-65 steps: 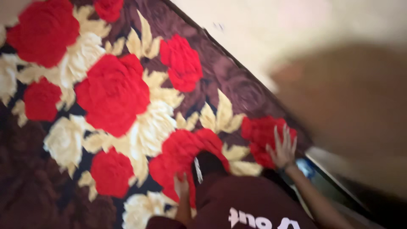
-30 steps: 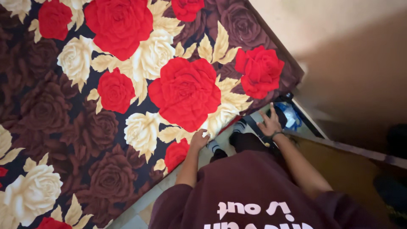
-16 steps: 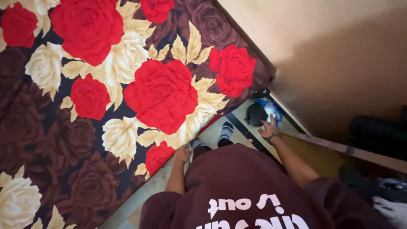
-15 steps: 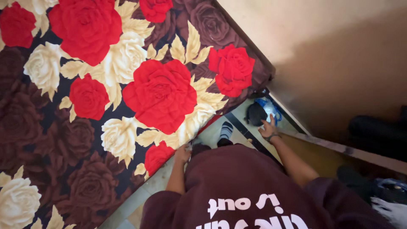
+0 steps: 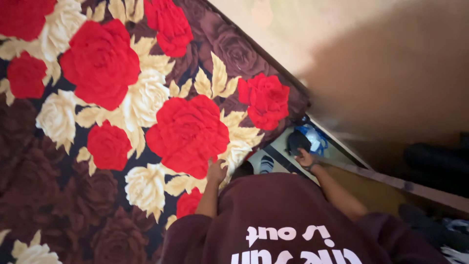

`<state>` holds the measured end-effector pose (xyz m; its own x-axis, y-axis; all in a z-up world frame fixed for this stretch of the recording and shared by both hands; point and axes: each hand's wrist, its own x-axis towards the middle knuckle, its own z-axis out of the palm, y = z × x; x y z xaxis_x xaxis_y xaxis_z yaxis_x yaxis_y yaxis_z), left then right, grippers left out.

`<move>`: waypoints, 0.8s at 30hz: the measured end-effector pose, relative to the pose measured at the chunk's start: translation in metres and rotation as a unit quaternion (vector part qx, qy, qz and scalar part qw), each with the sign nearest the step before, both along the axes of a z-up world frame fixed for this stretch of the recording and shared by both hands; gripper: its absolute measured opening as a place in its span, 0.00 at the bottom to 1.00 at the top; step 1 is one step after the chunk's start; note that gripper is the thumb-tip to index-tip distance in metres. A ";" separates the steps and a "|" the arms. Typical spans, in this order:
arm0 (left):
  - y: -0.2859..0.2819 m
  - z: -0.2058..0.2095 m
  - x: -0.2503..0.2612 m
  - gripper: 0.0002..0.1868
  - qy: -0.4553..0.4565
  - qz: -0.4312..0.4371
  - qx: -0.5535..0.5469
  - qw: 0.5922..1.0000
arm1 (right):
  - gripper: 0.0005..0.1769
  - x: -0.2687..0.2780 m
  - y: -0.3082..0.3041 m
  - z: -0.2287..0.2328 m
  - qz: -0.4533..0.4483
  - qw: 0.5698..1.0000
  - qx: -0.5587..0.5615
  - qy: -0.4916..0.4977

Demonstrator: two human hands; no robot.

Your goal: The person spreads a floral-patterned bedsheet over a mattress, smoothing it out and tucking the edges under the mattress. They adjust the sheet repeatedly to ensure it is flat and properly aligned with the bed frame.

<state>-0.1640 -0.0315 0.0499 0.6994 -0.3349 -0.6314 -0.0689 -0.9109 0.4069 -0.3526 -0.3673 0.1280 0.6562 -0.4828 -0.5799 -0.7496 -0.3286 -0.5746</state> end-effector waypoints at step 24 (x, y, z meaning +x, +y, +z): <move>-0.032 -0.030 0.051 0.22 0.132 0.051 0.019 0.990 | 0.25 0.153 -0.115 -0.097 0.049 0.979 -0.175 -0.088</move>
<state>-0.1131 -0.0635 0.0201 0.5365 -0.2437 -0.8080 0.1281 -0.9228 0.3633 -0.1998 -0.4818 0.0313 0.7848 -0.5612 -0.2631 -0.6034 -0.5950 -0.5309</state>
